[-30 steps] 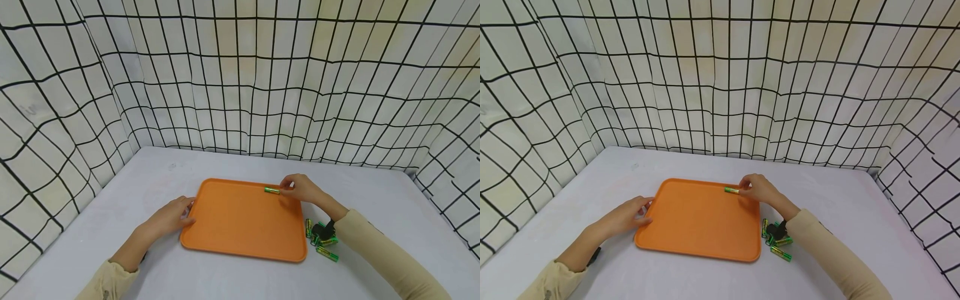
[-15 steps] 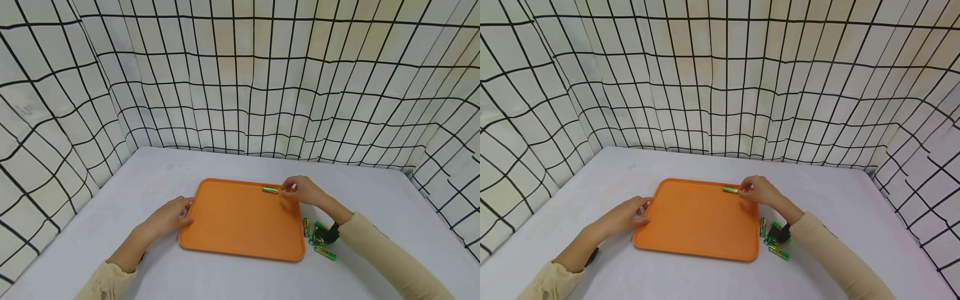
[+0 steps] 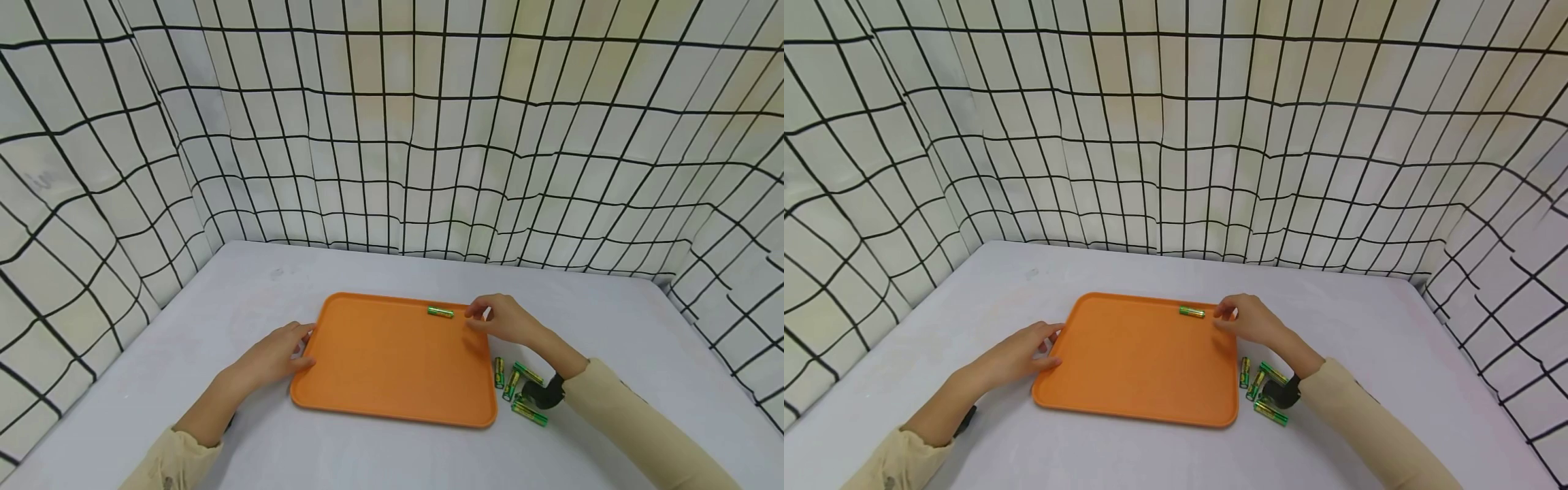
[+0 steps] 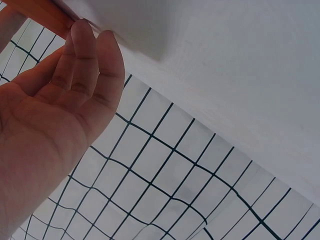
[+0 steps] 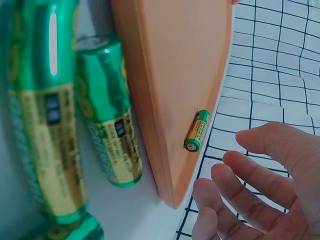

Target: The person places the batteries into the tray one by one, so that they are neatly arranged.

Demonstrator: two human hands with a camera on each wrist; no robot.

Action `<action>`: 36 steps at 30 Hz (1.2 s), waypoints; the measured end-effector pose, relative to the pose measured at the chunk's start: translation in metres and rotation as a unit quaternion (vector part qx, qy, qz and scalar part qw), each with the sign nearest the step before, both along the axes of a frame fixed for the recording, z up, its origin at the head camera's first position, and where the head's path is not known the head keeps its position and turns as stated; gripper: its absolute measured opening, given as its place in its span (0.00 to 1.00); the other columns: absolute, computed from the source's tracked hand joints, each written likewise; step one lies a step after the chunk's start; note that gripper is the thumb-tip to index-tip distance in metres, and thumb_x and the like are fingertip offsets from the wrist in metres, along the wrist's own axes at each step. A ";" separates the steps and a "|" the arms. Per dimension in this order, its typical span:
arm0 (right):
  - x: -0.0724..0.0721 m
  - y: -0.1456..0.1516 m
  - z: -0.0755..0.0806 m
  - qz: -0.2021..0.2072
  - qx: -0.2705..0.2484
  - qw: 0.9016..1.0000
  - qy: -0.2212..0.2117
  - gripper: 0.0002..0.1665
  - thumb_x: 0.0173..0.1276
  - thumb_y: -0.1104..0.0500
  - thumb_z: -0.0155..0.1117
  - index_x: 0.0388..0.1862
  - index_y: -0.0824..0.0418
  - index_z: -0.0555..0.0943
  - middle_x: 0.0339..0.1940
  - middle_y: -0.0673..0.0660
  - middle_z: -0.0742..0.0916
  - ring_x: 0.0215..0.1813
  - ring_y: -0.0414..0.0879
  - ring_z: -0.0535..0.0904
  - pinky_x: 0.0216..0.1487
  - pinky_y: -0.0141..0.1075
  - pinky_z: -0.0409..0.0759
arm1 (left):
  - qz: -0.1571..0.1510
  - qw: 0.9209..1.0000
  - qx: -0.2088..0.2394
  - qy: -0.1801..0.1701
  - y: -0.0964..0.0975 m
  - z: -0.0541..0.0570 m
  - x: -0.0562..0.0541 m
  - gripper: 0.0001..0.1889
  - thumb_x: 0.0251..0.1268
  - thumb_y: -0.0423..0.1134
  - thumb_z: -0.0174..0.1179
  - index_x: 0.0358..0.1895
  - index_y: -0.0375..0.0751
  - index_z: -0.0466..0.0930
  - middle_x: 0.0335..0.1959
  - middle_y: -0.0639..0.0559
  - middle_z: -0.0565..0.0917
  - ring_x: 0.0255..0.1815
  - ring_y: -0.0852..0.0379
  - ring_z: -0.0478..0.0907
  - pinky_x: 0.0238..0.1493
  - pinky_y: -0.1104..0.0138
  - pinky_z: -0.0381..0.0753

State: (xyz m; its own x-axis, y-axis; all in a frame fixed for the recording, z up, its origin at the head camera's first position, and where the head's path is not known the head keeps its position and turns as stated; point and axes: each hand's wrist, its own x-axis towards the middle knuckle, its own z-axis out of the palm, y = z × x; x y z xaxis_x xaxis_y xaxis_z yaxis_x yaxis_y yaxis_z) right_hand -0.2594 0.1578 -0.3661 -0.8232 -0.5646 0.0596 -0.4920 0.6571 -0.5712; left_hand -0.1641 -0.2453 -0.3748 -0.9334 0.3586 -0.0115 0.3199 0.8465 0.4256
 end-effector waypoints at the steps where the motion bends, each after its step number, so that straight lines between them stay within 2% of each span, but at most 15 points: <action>1: 0.001 0.001 0.000 0.001 0.000 1.000 0.002 0.10 0.67 0.61 0.66 0.41 0.67 0.83 0.33 0.54 0.83 0.29 0.43 0.72 0.29 0.31 0.72 | 0.001 1.000 0.000 -0.001 0.000 0.000 0.000 0.32 0.62 0.38 0.67 0.64 0.23 0.68 0.44 0.47 0.76 0.41 0.54 0.73 0.43 0.59 0.75; 9: 0.009 0.011 0.002 0.003 -0.005 1.000 0.012 0.07 0.67 0.62 0.66 0.40 0.66 0.83 0.32 0.53 0.83 0.26 0.44 0.73 0.27 0.31 0.72 | -0.003 1.000 -0.001 0.001 0.002 -0.001 -0.001 0.31 0.62 0.38 0.66 0.64 0.23 0.68 0.43 0.47 0.76 0.41 0.54 0.73 0.44 0.59 0.74; 23: 0.020 0.020 0.002 -0.003 -0.009 1.000 0.003 0.10 0.67 0.62 0.65 0.42 0.68 0.83 0.32 0.53 0.83 0.25 0.39 0.72 0.27 0.30 0.73 | -0.001 1.000 -0.006 -0.001 0.001 -0.002 -0.001 0.32 0.62 0.40 0.67 0.64 0.24 0.68 0.44 0.47 0.76 0.41 0.54 0.73 0.43 0.58 0.75; 36: 0.030 0.027 0.002 -0.019 -0.010 1.000 -0.001 0.10 0.66 0.63 0.65 0.43 0.68 0.83 0.32 0.52 0.82 0.27 0.43 0.72 0.27 0.30 0.72 | -0.007 1.000 -0.005 0.001 0.000 -0.002 -0.002 0.32 0.63 0.39 0.66 0.63 0.22 0.68 0.44 0.46 0.76 0.40 0.54 0.73 0.43 0.58 0.75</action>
State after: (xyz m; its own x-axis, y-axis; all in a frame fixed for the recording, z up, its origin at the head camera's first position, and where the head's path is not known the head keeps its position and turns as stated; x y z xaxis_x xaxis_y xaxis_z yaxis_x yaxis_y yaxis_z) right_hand -0.2292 0.1852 -0.3645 -0.8446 -0.5310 0.0685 -0.4649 0.6637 -0.5860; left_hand -0.1661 -0.2457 -0.3772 -0.9285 0.3710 -0.0127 0.3325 0.8465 0.4157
